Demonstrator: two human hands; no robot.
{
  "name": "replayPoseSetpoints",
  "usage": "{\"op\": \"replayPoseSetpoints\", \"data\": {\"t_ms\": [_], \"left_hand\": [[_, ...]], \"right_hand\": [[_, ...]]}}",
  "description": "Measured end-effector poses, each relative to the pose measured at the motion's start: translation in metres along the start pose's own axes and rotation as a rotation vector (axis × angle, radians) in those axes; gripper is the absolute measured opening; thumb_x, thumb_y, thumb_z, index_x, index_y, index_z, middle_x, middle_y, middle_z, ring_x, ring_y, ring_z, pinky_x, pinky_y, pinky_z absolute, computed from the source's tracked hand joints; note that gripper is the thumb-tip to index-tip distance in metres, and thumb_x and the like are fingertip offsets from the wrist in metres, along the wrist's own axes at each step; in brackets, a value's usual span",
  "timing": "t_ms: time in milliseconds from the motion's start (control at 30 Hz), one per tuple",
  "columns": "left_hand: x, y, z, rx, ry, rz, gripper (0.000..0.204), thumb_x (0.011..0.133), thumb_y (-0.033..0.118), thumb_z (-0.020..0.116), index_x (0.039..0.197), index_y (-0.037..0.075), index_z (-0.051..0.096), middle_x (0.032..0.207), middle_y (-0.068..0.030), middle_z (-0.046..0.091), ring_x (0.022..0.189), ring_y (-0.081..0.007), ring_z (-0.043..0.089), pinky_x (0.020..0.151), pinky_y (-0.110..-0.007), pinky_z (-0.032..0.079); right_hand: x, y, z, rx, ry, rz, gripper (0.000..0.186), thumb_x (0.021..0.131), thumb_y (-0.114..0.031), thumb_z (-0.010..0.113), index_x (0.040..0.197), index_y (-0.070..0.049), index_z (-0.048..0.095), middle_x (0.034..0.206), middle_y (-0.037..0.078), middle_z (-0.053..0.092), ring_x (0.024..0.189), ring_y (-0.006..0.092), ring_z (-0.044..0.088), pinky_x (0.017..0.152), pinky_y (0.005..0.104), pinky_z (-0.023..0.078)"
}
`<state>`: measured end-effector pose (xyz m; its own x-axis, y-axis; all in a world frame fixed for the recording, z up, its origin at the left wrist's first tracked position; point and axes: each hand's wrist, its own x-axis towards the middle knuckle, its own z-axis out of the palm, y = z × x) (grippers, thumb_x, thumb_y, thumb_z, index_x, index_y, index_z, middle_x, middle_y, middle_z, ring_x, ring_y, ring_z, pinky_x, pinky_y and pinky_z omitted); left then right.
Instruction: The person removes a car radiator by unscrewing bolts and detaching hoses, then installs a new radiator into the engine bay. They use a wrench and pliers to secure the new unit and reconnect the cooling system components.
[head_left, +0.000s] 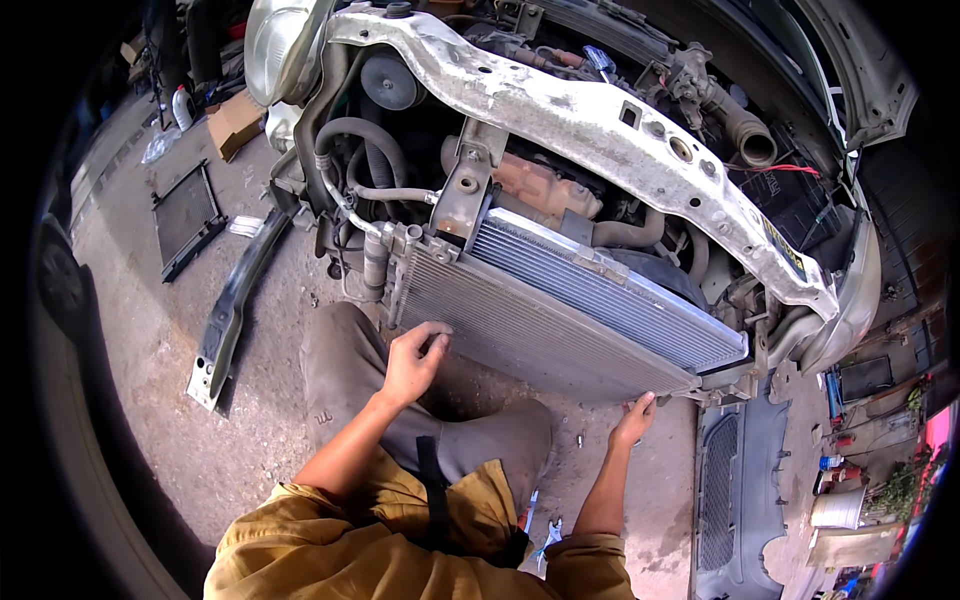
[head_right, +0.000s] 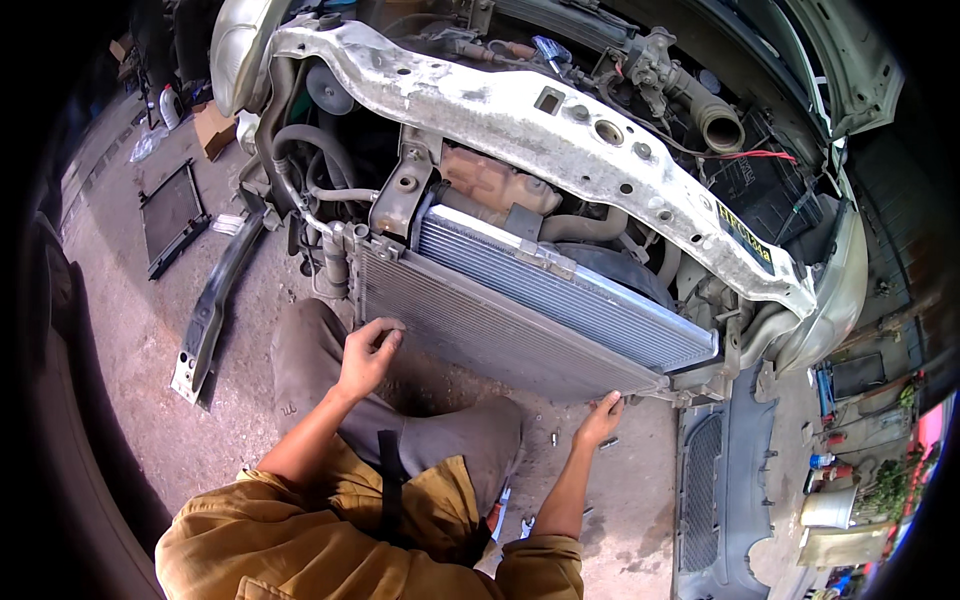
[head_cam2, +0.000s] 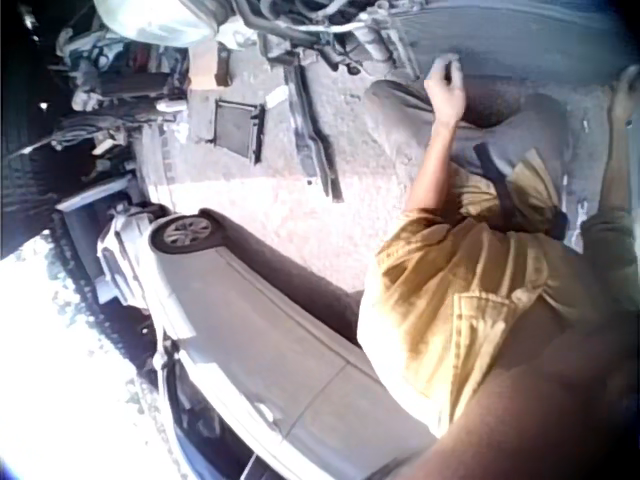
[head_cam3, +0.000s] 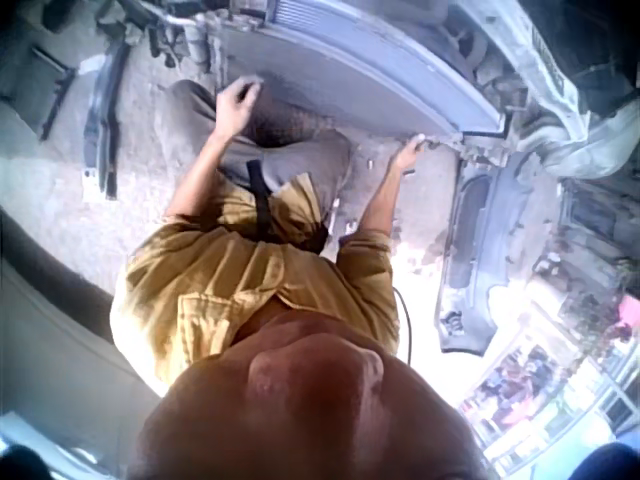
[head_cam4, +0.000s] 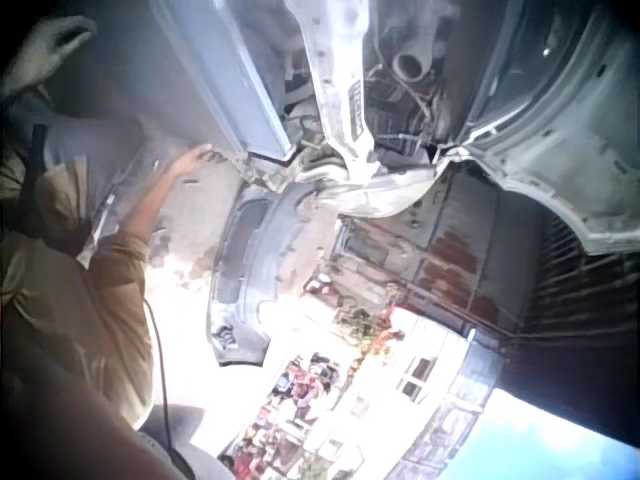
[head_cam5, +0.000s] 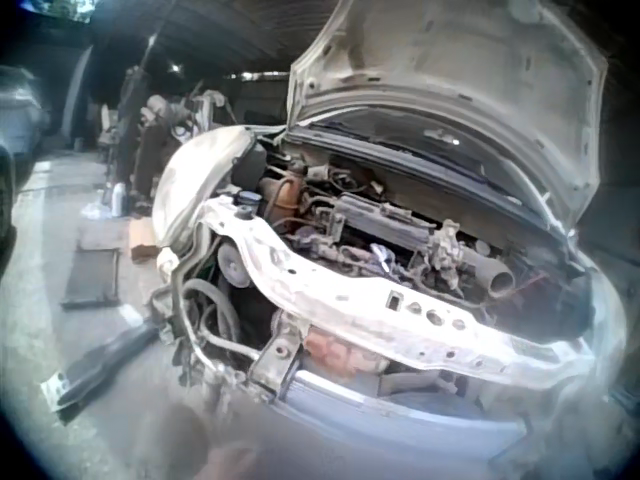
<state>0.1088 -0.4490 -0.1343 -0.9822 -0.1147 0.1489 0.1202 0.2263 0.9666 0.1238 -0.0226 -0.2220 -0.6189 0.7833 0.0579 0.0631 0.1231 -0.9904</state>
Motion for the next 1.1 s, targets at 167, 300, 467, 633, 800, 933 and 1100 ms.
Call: {"op": "replayPoseSetpoints", "data": {"t_ms": [167, 300, 467, 633, 800, 933, 1100], "left_hand": [[0.017, -0.06, -0.062, 0.185, 0.313, -0.126, 0.057, 0.088, 0.028, 0.074, 0.129, -0.004, 0.05, 0.115, -0.0214, 0.059, 0.105, -0.0298, 0.06, 0.092, -0.039, 0.047], [0.045, -0.072, -0.065, 0.339, 0.291, -0.116, 0.067, 0.081, 0.043, 0.077, 0.118, -0.008, 0.052, 0.114, -0.0255, 0.057, 0.11, -0.039, 0.055, 0.096, -0.043, 0.044], [0.055, -0.057, -0.077, 0.349, 0.143, -0.25, 0.062, 0.085, 0.041, 0.075, 0.113, -0.011, 0.055, 0.097, -0.0228, 0.063, 0.09, -0.035, 0.062, 0.085, -0.042, 0.049], [0.045, -0.065, -0.059, 0.369, 0.093, -0.107, 0.069, 0.092, 0.04, 0.068, 0.132, -0.013, 0.048, 0.116, -0.024, 0.064, 0.106, -0.0272, 0.063, 0.096, -0.034, 0.047], [0.058, -0.112, -0.044, -0.074, 0.161, -0.191, 0.065, 0.093, 0.048, 0.064, 0.119, -0.011, 0.055, 0.105, -0.0199, 0.066, 0.1, -0.0231, 0.061, 0.09, -0.035, 0.047], [0.058, -0.1, -0.04, -0.004, 0.168, -0.197, 0.053, 0.093, 0.046, 0.065, 0.095, -0.007, 0.059, 0.082, -0.0128, 0.059, 0.077, -0.0181, 0.051, 0.074, -0.035, 0.045], [0.055, -0.095, -0.03, -0.038, 0.296, -0.155, 0.051, 0.092, 0.042, 0.066, 0.087, -0.008, 0.058, 0.075, -0.0109, 0.054, 0.073, -0.0167, 0.048, 0.069, -0.034, 0.043]], "right_hand": [[-0.005, -0.006, -0.013, 0.227, -0.071, 0.147, 0.081, 0.096, -0.063, 0.047, 0.148, -0.002, 0.033, 0.148, 0.016, 0.04, 0.133, 0.0266, 0.042, 0.094, 0.0437, 0.049], [-0.011, -0.021, -0.004, 0.231, 0.016, 0.214, 0.089, 0.091, -0.076, 0.038, 0.152, -0.012, 0.028, 0.15, 0.013, 0.039, 0.134, 0.0278, 0.04, 0.101, 0.0495, 0.038], [-0.023, -0.029, -0.003, 0.249, 0.081, 0.201, 0.086, 0.091, -0.077, 0.035, 0.154, -0.018, 0.027, 0.151, 0.008, 0.038, 0.135, 0.0255, 0.038, 0.102, 0.0526, 0.034], [-0.029, -0.042, -0.007, 0.23, 0.041, 0.164, 0.084, 0.093, -0.075, 0.035, 0.153, -0.018, 0.028, 0.152, 0.007, 0.038, 0.136, 0.0247, 0.037, 0.101, 0.0522, 0.035], [-0.026, -0.05, -0.003, 0.186, 0.117, 0.193, 0.085, 0.093, -0.076, 0.033, 0.152, -0.016, 0.031, 0.152, 0.007, 0.039, 0.135, 0.0262, 0.039, 0.097, 0.0502, 0.039], [-0.022, -0.053, -0.008, 0.164, 0.147, 0.197, 0.085, 0.093, -0.076, 0.034, 0.152, -0.015, 0.033, 0.152, 0.009, 0.039, 0.135, 0.0286, 0.039, 0.096, 0.0495, 0.039], [-0.034, -0.092, 0.003, 0.158, 0.183, 0.166, 0.085, 0.093, -0.075, 0.035, 0.15, -0.011, 0.034, 0.151, 0.01, 0.04, 0.133, 0.029, 0.039, 0.095, 0.0483, 0.039]]}}
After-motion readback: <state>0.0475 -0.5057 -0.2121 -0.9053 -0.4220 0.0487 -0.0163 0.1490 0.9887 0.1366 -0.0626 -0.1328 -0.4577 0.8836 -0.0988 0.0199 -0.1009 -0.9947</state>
